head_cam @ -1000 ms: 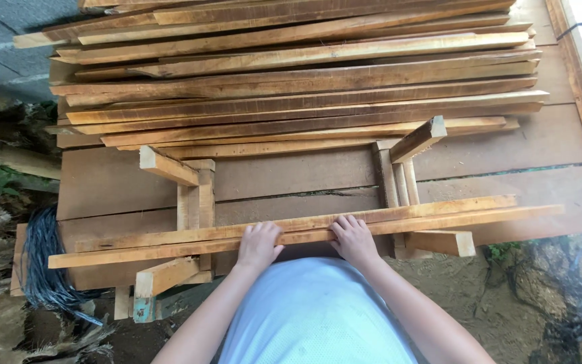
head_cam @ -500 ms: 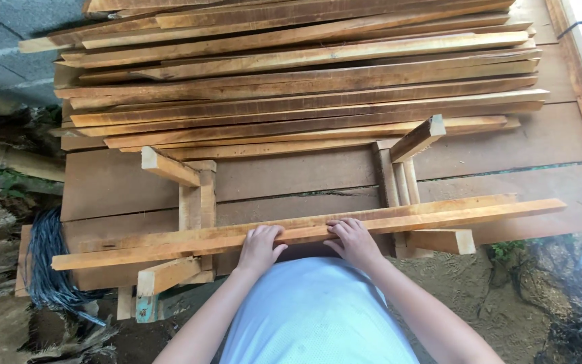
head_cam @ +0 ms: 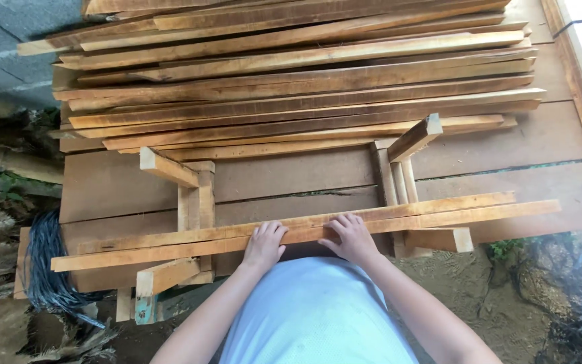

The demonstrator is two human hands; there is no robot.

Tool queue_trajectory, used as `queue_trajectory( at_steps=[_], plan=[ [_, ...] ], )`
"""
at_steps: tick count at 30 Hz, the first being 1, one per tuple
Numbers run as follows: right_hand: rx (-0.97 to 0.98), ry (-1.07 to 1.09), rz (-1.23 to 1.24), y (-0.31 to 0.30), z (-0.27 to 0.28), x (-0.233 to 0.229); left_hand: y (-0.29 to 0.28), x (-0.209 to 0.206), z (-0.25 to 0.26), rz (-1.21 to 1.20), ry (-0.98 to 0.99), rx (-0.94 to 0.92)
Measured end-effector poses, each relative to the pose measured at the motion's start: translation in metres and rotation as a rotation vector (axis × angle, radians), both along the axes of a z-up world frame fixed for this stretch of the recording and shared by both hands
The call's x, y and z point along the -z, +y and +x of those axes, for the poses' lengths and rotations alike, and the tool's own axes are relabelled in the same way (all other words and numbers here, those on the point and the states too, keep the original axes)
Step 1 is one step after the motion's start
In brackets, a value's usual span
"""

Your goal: Organizing and bundling wooden planks with wire ties in a workshop.

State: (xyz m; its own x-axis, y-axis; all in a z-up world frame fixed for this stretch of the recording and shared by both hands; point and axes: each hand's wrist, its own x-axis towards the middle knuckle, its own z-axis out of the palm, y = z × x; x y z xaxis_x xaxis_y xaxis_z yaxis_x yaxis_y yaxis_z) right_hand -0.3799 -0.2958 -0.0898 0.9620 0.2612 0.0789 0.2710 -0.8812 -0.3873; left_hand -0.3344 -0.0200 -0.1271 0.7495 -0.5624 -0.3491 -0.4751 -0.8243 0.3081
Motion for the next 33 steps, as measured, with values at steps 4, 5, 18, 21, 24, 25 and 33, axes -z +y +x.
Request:
queue_trajectory(
  at_steps=[4,5,18,21,24,25,33],
  plan=[
    [0.093,0.196,-0.025,0.012,0.033,0.000,-0.003,0.003,0.003,0.033,-0.037,0.027],
    [0.111,0.340,-0.052,0.016,0.040,0.004,-0.004,0.002,0.001,0.038,-0.068,0.039],
    [0.013,0.897,-0.335,0.035,0.088,-0.030,-0.001,-0.005,-0.001,-0.031,-0.185,0.070],
    [-0.002,0.926,-0.355,0.035,0.088,-0.023,-0.002,-0.006,0.005,-0.031,-0.099,0.055],
    [0.001,0.956,-0.331,0.031,0.086,-0.011,-0.009,0.003,0.014,0.038,0.024,0.076],
    [0.009,0.948,-0.309,0.031,0.085,-0.015,-0.012,0.008,0.016,0.073,0.053,0.099],
    [0.072,0.953,-0.290,0.032,0.092,-0.031,-0.035,0.015,0.026,0.149,0.065,0.173]
  ],
)
